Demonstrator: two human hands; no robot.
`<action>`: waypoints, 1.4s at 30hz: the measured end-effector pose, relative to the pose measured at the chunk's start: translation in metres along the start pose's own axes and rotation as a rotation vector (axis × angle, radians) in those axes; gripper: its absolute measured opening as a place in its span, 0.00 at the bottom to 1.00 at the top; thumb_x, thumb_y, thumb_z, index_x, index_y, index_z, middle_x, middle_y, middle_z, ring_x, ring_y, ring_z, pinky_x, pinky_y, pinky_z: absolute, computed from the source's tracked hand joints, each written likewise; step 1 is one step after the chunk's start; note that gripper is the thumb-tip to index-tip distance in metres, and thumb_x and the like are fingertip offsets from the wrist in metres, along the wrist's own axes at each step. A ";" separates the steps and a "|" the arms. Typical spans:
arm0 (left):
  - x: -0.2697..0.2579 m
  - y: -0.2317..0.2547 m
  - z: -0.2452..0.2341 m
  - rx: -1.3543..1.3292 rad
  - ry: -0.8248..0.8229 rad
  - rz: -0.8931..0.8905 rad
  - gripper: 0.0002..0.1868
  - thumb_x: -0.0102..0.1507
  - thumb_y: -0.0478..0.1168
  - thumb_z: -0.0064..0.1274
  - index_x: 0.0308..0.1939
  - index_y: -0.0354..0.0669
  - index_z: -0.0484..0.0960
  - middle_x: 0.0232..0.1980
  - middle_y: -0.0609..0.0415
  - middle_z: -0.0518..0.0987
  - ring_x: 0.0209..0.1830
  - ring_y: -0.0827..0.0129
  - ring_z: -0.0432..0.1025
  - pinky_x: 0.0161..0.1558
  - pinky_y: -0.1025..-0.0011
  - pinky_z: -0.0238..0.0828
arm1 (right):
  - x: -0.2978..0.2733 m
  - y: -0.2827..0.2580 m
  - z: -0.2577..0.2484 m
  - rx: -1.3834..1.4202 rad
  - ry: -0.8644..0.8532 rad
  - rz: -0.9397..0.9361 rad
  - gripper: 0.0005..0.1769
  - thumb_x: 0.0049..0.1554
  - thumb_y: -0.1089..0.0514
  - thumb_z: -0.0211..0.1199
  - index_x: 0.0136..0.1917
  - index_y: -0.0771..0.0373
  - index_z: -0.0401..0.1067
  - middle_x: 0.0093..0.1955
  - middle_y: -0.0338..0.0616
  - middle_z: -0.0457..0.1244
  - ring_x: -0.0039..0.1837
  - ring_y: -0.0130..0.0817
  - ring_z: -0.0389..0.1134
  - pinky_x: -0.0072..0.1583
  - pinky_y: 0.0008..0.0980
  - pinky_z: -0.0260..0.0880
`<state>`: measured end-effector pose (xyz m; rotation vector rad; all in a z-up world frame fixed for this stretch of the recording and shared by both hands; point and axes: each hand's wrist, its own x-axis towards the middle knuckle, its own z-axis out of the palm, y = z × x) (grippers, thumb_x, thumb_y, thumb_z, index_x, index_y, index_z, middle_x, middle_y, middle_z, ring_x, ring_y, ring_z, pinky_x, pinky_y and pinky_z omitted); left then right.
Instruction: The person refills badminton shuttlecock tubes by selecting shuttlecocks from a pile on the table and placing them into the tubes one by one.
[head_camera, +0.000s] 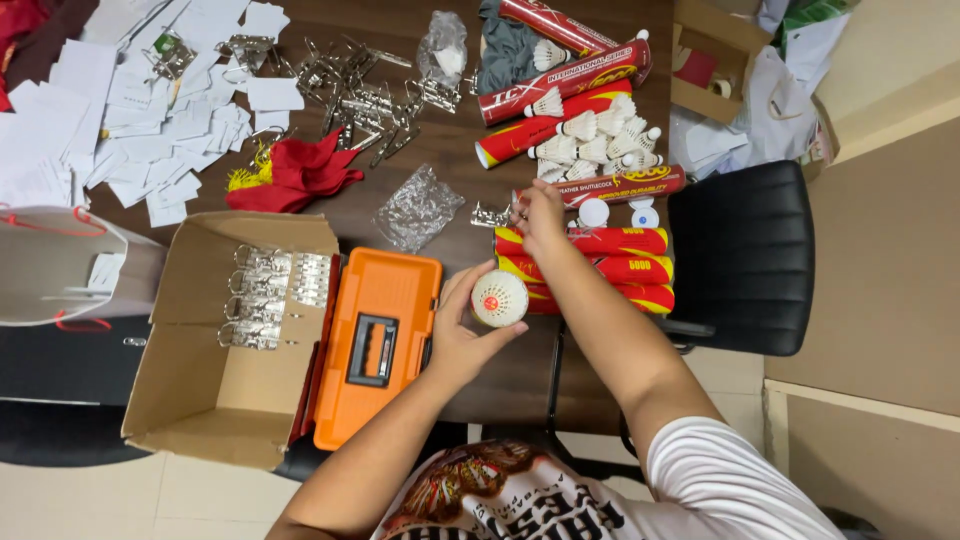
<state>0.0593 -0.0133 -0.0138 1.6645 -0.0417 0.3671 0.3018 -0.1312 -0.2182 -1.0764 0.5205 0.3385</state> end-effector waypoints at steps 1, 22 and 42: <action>0.005 -0.002 0.000 0.001 -0.001 -0.002 0.45 0.49 0.34 0.74 0.69 0.35 0.72 0.63 0.47 0.73 0.65 0.61 0.68 0.68 0.66 0.63 | 0.024 -0.001 -0.004 0.001 0.001 0.002 0.24 0.57 0.62 0.56 0.67 0.54 0.62 0.48 0.40 0.63 0.42 0.30 0.66 0.43 0.34 0.69; 0.027 -0.027 -0.010 0.035 -0.042 -0.177 0.43 0.49 0.37 0.75 0.66 0.36 0.74 0.62 0.47 0.74 0.64 0.61 0.70 0.67 0.65 0.64 | 0.131 -0.072 -0.044 -0.569 0.088 -0.309 0.30 0.53 0.69 0.54 0.70 0.69 0.63 0.82 0.42 0.51 0.56 0.47 0.69 0.54 0.31 0.70; -0.033 0.015 -0.026 0.010 0.050 -0.077 0.43 0.49 0.37 0.75 0.66 0.37 0.74 0.62 0.49 0.73 0.62 0.64 0.70 0.61 0.68 0.68 | -0.169 -0.131 -0.024 0.213 -0.400 -0.191 0.16 0.61 0.69 0.62 0.59 0.55 0.66 0.47 0.39 0.65 0.47 0.29 0.66 0.52 0.34 0.68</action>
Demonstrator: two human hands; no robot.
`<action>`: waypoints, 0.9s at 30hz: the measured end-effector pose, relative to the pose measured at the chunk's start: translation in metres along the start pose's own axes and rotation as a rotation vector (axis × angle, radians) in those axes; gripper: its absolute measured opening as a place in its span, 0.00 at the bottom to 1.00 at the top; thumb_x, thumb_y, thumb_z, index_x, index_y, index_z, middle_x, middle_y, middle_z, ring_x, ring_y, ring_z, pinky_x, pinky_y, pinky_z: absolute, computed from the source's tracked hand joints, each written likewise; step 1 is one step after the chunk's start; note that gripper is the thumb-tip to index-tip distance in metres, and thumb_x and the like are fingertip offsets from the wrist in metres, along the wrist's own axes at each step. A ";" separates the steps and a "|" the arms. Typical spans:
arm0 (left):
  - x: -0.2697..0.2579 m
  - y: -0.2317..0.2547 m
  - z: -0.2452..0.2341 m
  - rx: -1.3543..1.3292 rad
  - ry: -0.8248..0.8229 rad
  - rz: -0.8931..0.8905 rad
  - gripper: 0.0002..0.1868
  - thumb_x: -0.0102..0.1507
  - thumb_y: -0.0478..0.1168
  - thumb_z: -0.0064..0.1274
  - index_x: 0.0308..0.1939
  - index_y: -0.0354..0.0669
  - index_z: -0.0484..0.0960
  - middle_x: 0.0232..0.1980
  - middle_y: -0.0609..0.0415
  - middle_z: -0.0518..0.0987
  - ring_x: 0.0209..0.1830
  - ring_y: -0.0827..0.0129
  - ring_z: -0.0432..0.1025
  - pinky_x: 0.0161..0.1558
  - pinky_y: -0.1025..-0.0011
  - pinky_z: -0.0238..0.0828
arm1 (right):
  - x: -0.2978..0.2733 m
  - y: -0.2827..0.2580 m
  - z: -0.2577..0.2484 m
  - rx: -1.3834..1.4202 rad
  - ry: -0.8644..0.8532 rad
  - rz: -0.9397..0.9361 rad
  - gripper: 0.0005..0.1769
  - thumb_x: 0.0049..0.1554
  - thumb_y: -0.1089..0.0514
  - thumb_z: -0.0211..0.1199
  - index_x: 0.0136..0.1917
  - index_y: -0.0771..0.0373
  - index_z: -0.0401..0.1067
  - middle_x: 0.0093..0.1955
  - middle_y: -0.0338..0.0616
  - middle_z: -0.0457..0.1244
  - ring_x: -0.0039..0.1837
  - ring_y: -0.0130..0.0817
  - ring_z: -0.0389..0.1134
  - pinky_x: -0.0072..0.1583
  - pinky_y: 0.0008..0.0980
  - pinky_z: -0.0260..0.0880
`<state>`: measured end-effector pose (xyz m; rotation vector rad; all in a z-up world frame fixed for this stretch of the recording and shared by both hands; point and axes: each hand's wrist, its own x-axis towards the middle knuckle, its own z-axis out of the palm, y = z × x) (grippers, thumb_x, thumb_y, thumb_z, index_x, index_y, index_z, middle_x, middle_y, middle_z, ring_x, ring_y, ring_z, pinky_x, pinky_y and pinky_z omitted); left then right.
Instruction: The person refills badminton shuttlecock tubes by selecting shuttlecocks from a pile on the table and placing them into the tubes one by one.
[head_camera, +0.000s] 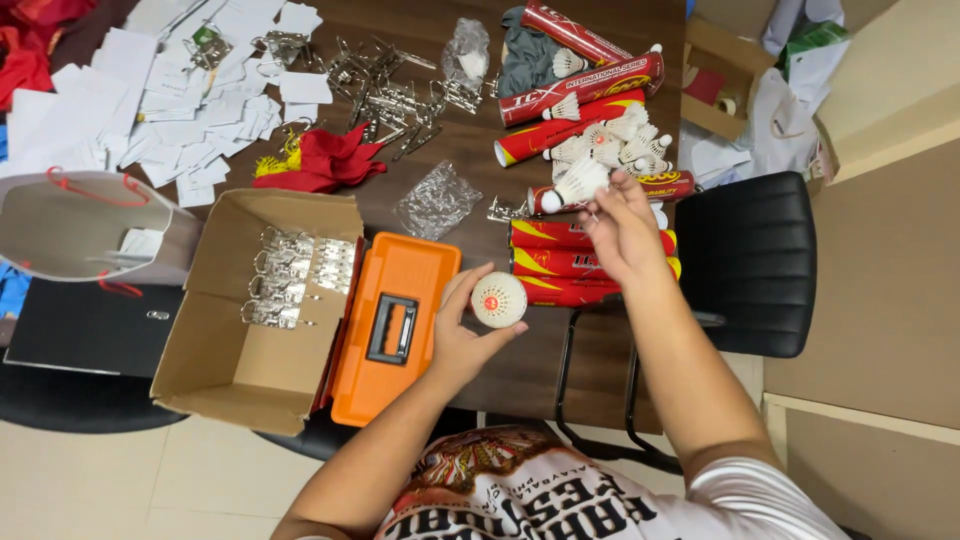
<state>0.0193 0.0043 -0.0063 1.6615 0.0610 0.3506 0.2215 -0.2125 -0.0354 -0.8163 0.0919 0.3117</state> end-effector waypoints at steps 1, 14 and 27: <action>-0.004 0.005 -0.001 0.000 0.005 0.007 0.43 0.49 0.37 0.75 0.66 0.37 0.74 0.62 0.49 0.73 0.62 0.64 0.70 0.61 0.68 0.68 | -0.020 -0.003 0.011 -0.001 -0.008 -0.003 0.16 0.61 0.69 0.62 0.59 0.55 0.66 0.47 0.39 0.65 0.47 0.29 0.66 0.52 0.34 0.68; -0.044 0.041 -0.006 0.038 0.056 0.194 0.42 0.51 0.37 0.75 0.67 0.34 0.73 0.61 0.47 0.75 0.63 0.62 0.71 0.66 0.66 0.68 | -0.172 -0.003 0.085 -0.233 -0.376 -0.255 0.15 0.61 0.77 0.61 0.55 0.62 0.66 0.56 0.44 0.65 0.60 0.33 0.68 0.66 0.36 0.70; -0.056 0.045 -0.008 -0.012 0.100 0.218 0.42 0.52 0.34 0.73 0.68 0.33 0.71 0.64 0.47 0.73 0.66 0.61 0.71 0.68 0.66 0.67 | -0.213 -0.053 0.147 -1.311 -0.828 -0.925 0.16 0.51 0.63 0.75 0.53 0.62 0.77 0.58 0.48 0.67 0.57 0.42 0.69 0.60 0.38 0.68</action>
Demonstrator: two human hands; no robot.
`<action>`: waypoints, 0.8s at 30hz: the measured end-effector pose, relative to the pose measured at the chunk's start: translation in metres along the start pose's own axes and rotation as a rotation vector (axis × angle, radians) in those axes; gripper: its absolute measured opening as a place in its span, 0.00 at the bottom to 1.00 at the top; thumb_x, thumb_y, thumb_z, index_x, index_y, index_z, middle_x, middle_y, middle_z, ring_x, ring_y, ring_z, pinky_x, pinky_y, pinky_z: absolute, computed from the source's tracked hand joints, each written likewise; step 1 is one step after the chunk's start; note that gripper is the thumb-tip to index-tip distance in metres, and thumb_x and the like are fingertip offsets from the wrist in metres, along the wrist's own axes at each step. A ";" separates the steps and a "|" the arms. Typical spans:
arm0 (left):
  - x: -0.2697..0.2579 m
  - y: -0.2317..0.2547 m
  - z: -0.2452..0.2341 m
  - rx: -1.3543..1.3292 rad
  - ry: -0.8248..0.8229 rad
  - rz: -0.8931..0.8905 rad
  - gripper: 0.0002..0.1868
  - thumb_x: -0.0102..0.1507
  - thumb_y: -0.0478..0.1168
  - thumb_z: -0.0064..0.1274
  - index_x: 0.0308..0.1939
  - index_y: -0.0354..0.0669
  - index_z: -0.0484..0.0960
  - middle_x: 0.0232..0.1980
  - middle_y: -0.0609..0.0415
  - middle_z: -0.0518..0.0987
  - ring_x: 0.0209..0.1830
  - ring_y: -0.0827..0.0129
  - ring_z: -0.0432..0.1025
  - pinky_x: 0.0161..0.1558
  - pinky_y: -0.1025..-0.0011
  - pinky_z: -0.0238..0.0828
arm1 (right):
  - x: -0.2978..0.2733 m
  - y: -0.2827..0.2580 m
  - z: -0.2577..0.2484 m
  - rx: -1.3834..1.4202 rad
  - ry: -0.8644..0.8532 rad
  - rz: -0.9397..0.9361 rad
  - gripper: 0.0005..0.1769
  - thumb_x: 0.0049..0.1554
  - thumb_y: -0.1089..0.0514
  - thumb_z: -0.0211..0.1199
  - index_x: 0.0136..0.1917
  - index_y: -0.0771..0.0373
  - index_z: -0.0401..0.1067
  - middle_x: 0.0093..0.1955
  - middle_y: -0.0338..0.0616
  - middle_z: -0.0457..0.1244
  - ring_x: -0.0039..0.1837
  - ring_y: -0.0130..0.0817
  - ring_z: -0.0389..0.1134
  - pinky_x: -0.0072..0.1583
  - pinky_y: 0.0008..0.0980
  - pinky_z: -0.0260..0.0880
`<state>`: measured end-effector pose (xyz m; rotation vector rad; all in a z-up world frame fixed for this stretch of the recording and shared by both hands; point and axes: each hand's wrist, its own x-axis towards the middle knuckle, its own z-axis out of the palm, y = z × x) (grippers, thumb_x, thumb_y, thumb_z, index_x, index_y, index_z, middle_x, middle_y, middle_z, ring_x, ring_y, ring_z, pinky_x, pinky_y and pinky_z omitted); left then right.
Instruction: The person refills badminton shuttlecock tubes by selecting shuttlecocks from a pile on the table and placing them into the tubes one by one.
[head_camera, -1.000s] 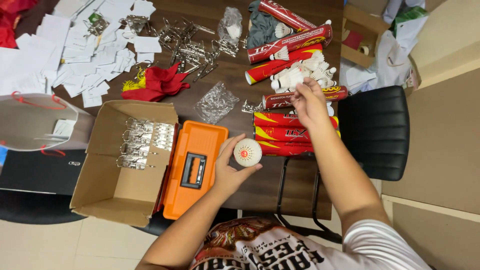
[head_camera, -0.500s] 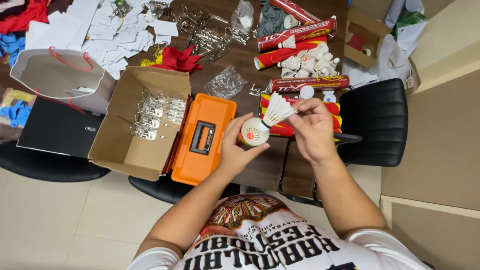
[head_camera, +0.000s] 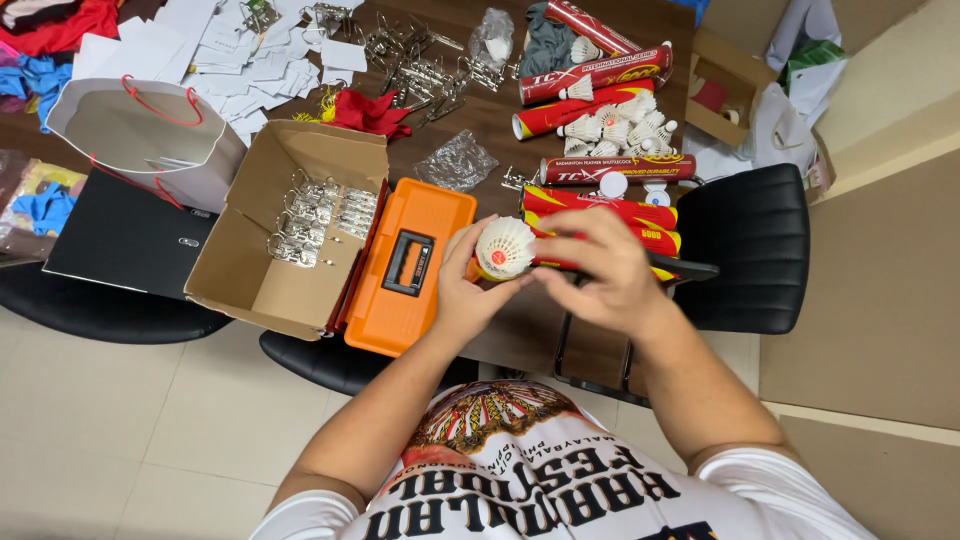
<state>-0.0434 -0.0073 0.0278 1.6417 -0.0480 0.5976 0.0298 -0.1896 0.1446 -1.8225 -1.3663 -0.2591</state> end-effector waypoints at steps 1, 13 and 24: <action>0.000 0.002 0.001 0.000 0.003 -0.002 0.42 0.52 0.34 0.73 0.68 0.33 0.71 0.64 0.47 0.73 0.66 0.61 0.71 0.68 0.66 0.67 | 0.003 -0.004 -0.006 0.001 -0.003 0.000 0.16 0.51 0.63 0.75 0.53 0.62 0.77 0.58 0.48 0.67 0.57 0.42 0.69 0.60 0.38 0.68; -0.014 -0.044 0.011 -0.304 0.013 -0.274 0.34 0.56 0.37 0.60 0.66 0.35 0.70 0.61 0.48 0.75 0.61 0.61 0.71 0.62 0.65 0.70 | 0.017 0.002 0.048 -0.316 -0.492 0.036 0.52 0.49 0.33 0.66 0.77 0.64 0.58 0.79 0.56 0.50 0.81 0.58 0.45 0.74 0.63 0.45; 0.003 -0.008 0.008 0.117 -0.024 0.051 0.41 0.51 0.36 0.75 0.67 0.36 0.74 0.62 0.46 0.74 0.64 0.60 0.69 0.67 0.66 0.66 | -0.033 0.060 -0.002 -0.143 0.055 0.413 0.29 0.65 0.51 0.56 0.75 0.66 0.63 0.75 0.56 0.60 0.77 0.54 0.59 0.76 0.46 0.57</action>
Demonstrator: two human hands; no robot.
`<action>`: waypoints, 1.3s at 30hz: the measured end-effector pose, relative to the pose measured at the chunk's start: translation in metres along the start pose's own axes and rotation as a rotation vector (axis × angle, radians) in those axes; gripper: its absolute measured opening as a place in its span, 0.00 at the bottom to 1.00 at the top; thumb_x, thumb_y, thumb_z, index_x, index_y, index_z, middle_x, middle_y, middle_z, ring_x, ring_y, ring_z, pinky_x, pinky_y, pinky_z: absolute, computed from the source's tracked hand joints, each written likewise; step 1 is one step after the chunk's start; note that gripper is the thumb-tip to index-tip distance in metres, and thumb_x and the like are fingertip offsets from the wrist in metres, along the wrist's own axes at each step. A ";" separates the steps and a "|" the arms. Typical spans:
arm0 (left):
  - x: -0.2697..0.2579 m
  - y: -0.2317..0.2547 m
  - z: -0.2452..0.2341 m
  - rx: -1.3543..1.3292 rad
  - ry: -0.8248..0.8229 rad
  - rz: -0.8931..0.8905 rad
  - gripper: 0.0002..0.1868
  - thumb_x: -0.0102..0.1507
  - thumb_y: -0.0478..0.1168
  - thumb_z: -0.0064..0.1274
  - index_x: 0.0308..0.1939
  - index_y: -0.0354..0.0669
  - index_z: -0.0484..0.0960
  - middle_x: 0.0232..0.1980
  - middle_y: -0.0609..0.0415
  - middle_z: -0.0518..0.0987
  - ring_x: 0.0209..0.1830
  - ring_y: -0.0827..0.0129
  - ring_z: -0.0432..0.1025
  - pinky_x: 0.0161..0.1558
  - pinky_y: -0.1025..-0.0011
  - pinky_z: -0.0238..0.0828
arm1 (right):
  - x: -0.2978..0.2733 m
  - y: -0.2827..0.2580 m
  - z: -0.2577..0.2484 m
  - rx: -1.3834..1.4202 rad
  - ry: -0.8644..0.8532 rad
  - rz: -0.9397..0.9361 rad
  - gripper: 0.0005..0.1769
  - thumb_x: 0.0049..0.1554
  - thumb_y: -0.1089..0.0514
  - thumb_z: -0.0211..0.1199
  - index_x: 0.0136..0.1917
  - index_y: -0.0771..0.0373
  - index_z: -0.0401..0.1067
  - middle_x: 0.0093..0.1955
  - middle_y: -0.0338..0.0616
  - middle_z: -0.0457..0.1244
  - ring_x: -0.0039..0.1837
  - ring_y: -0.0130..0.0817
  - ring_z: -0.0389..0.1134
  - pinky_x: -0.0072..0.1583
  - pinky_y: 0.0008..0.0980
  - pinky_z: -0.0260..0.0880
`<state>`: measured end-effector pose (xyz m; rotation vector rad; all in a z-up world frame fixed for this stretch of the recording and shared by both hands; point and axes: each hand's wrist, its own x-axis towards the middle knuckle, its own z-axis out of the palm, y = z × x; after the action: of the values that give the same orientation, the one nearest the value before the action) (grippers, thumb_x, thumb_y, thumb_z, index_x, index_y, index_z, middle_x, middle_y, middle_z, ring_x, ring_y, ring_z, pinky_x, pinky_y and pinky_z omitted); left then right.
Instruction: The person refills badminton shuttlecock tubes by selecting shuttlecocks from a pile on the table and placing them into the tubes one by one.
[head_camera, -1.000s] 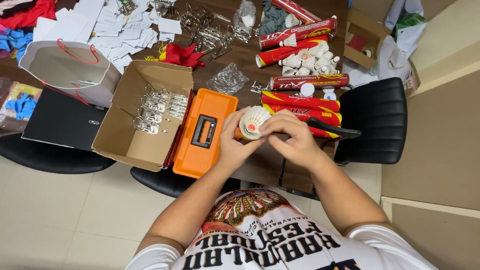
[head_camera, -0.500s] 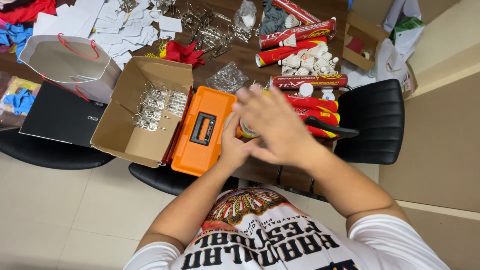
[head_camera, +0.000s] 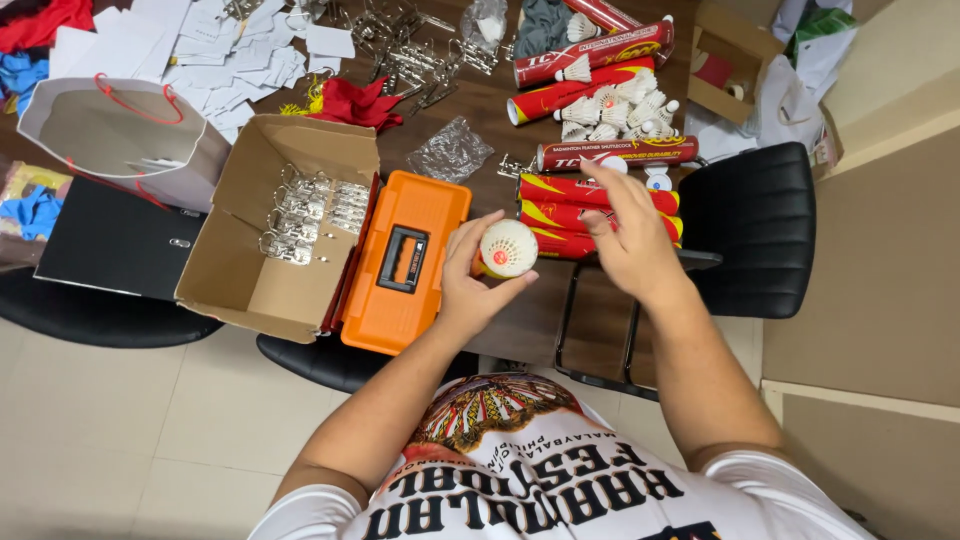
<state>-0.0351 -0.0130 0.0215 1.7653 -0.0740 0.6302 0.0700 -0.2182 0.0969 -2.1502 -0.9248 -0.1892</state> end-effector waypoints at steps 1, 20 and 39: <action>0.001 -0.001 0.002 -0.003 -0.009 -0.002 0.41 0.51 0.36 0.75 0.67 0.36 0.74 0.62 0.46 0.74 0.64 0.60 0.69 0.67 0.66 0.66 | -0.005 0.008 0.003 -0.001 0.004 0.008 0.29 0.65 0.51 0.56 0.75 0.66 0.63 0.75 0.56 0.60 0.77 0.54 0.59 0.76 0.46 0.57; 0.069 -0.053 0.064 -0.031 -0.114 -0.169 0.41 0.51 0.36 0.75 0.66 0.34 0.73 0.61 0.48 0.74 0.61 0.64 0.72 0.65 0.68 0.69 | 0.013 0.137 0.043 -0.045 -0.277 0.264 0.22 0.57 0.52 0.65 0.61 0.64 0.73 0.62 0.54 0.66 0.64 0.54 0.66 0.65 0.46 0.65; 0.131 -0.109 0.120 -0.002 -0.077 -0.314 0.41 0.50 0.35 0.75 0.66 0.34 0.75 0.59 0.48 0.73 0.60 0.64 0.71 0.64 0.69 0.69 | 0.075 0.457 0.157 0.007 0.022 0.717 0.28 0.52 0.56 0.73 0.64 0.66 0.74 0.76 0.64 0.53 0.76 0.55 0.55 0.74 0.39 0.55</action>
<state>0.1612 -0.0544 -0.0340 1.7520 0.1473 0.3351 0.4069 -0.2653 -0.2545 -2.3234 -0.1011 0.1479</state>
